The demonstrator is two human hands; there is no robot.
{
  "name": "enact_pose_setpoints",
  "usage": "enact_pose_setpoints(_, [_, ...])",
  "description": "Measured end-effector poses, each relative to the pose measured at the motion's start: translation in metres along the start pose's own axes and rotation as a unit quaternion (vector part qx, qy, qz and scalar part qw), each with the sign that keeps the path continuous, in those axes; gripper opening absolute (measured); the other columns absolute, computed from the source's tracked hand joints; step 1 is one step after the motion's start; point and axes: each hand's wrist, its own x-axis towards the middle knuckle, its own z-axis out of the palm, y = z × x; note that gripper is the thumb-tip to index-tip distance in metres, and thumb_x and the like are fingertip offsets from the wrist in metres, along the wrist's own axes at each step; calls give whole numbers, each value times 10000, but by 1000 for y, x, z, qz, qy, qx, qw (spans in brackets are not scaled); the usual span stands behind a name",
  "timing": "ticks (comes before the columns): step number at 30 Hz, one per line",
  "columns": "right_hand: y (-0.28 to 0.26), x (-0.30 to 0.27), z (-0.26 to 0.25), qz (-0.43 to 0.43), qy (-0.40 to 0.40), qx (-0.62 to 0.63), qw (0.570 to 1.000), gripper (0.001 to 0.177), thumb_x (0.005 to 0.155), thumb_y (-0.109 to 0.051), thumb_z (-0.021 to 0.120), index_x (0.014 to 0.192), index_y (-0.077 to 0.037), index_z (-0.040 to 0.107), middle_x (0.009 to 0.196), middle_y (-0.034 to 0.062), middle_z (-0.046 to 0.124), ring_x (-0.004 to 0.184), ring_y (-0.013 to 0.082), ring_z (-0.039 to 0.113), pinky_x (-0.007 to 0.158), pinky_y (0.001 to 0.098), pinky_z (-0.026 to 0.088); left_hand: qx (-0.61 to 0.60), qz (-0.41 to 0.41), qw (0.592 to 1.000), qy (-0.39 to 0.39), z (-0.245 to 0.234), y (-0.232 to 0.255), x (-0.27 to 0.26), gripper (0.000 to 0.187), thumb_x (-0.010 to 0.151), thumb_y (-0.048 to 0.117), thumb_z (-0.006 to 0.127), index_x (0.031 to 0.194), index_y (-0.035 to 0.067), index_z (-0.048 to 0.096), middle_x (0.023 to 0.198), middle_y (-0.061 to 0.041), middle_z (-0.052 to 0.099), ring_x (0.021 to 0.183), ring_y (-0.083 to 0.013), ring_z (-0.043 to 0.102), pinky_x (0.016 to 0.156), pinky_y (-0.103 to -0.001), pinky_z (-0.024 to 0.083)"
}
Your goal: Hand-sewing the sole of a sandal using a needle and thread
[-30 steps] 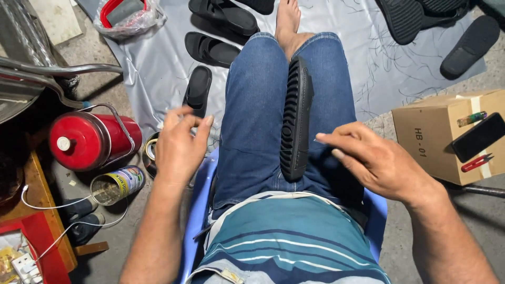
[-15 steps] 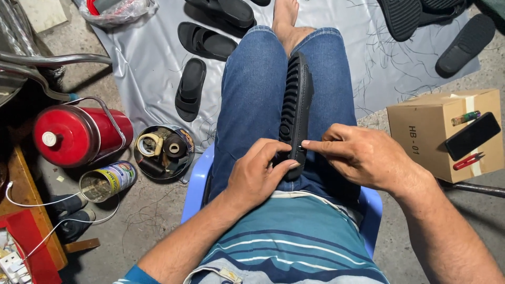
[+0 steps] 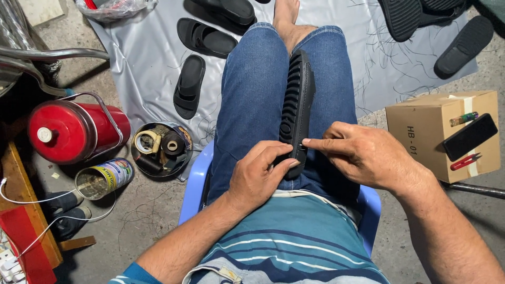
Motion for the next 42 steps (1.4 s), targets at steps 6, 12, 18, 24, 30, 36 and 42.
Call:
enact_pose_setpoints(6, [-4, 0, 0, -10, 21, -50, 998, 442, 789, -202, 544, 1201, -363, 555, 877, -46, 548, 695, 175, 587, 407, 364, 486, -6, 2, 1000, -3, 0, -1, -1, 210, 811, 186, 671, 990, 90, 616, 978, -56, 628, 829, -142, 635, 610, -220, 517])
enact_pose_setpoints(12, [-25, 2, -4, 50, -12, -120, 991, 365, 805, -256, 518, 1159, -317, 579, 817, -39, 502, 634, 215, 573, 310, 412, 456, 35, 80, 996, 32, 6, 0, -5, 184, 836, 106, 657, 1002, 31, 635, 992, -109, 619, 795, -167, 650, 701, -230, 560])
enact_pose_setpoints(18, [-13, -5, 16, -16, 137, -14, 990, 337, 786, -129, 604, 1098, -254, 633, 846, -38, 566, 641, 182, 568, 451, 326, 417, 58, 98, 993, 31, 10, -8, -10, 227, 841, 138, 679, 1053, 83, 617, 1013, -95, 612, 755, -180, 659, 621, -258, 556])
enact_pose_setpoints(24, [-9, -2, 24, -54, 193, 36, 979, 221, 806, -115, 640, 1026, -135, 651, 824, 1, 605, 674, 142, 590, 551, 258, 464, 27, 135, 990, 31, 9, -5, -4, 232, 837, 86, 692, 1046, 51, 597, 976, -112, 600, 817, -204, 647, 700, -267, 566])
enact_pose_setpoints(30, [-19, -4, 19, -38, 207, 58, 976, 107, 808, -70, 645, 915, -63, 640, 834, 41, 643, 715, 155, 615, 640, 255, 484, 89, 132, 986, -56, 11, -10, -3, 284, 879, 195, 651, 1140, 150, 547, 1036, -26, 603, 784, -186, 649, 518, -312, 524])
enact_pose_setpoints(36, [-13, -14, 22, -21, 197, 11, 980, 205, 817, -137, 652, 1021, -122, 664, 918, 35, 674, 810, 158, 642, 698, 261, 502, 213, -36, 950, -225, -48, -17, 18, 148, 839, 249, 561, 900, 218, 692, 738, -28, 559, 570, -262, 588, 426, -444, 477])
enact_pose_setpoints(42, [-18, -12, 17, -21, 169, 9, 985, 261, 818, -157, 628, 1079, -156, 630, 900, -8, 640, 741, 151, 611, 604, 284, 486, -396, -226, 852, -259, -48, 18, 36, 113, 833, 153, 601, 916, 103, 657, 1147, -79, 626, 683, -85, 635, 370, -138, 422])
